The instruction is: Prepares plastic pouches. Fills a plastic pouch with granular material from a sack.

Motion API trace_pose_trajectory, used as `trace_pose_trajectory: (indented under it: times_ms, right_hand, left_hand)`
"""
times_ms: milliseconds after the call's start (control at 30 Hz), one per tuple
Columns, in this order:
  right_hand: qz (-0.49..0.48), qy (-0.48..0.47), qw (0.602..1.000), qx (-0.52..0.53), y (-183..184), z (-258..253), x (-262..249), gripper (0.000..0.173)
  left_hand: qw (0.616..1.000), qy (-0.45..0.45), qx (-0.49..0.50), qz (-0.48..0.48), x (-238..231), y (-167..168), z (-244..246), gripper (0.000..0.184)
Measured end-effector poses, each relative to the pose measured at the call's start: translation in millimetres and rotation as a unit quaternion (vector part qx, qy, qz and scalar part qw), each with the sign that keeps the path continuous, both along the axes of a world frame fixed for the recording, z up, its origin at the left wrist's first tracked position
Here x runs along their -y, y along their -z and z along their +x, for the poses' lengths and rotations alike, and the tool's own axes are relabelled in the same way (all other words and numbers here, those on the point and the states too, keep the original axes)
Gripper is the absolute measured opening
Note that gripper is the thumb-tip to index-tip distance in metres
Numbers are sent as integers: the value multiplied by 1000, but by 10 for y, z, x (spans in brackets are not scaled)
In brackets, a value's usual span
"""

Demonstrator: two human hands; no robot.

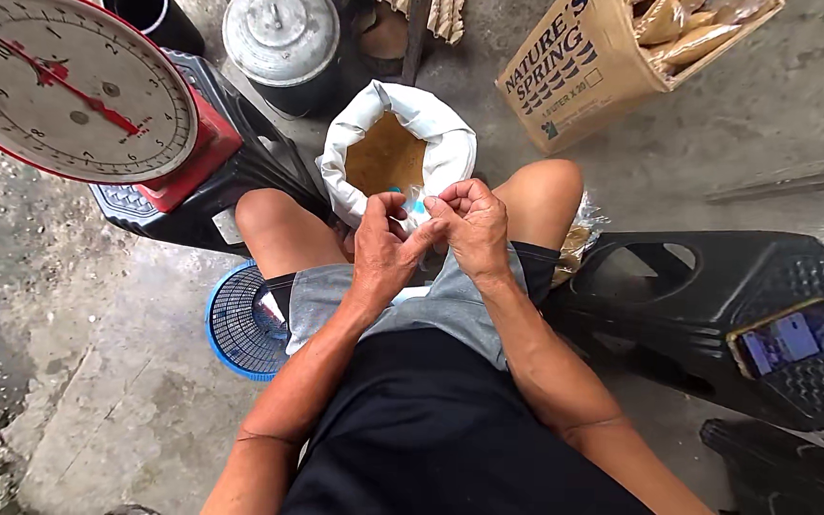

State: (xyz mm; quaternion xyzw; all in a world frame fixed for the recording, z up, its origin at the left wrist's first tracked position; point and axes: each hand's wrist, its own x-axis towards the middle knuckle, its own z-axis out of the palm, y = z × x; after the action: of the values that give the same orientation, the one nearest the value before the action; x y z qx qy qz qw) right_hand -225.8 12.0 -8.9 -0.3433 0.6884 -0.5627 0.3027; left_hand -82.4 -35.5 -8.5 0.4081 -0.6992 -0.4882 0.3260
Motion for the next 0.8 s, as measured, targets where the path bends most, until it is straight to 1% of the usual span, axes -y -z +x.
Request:
trace_pose_trajectory:
  times_ms: [67,100,167,233,300,367,433,500,567,600,667,700,733,800]
  right_hand:
    - [-12,-10,1000,-4,29,41,12,14]
    - [-24,-21,1000,-1,49,71,14,12]
    - [-44,-42,998,4,67,124,4,10]
    - [-48,-40,998,-17,78,157,-3,14]
    - [-51,-39,997,-35,87,176,-5,20]
    - [-58,-51,996,-50,118,190,-16,25]
    - [-72,-58,994,-56,160,191,-17,31]
    - [-87,-59,993,-48,171,179,-22,33]
    - [-98,-62,992,-43,155,144,-24,34]
    - [-99,-63,992,-44,151,128,-28,34]
    - [-91,-66,992,-57,147,108,-41,36]
    - [-84,-68,991,-73,146,100,-48,38]
    - [-73,-70,990,-99,153,97,-63,40]
    - [-38,-77,982,-167,161,123,-123,43]
  left_hand:
    - [994,22,-46,96,-54,5,16,38]
    - [990,25,-67,125,-67,21,23,34]
    - [984,-2,-96,153,-66,88,25,33]
    - [974,-36,-112,194,-12,153,22,37]
    - [961,-44,-140,233,91,212,5,34]
    - [960,-19,-144,238,142,247,26,23]
    - [961,-4,-146,236,172,255,34,17]
    - [954,-17,-157,254,193,254,27,20]
    - [943,-19,-170,286,229,250,23,32]
    - [939,-10,-179,293,242,257,24,32]
    - [942,9,-180,284,253,263,20,17]
    - [944,13,-177,280,258,249,12,15]
    - [942,10,-178,285,259,220,0,16]
    - [925,-6,-200,323,256,143,-22,18]
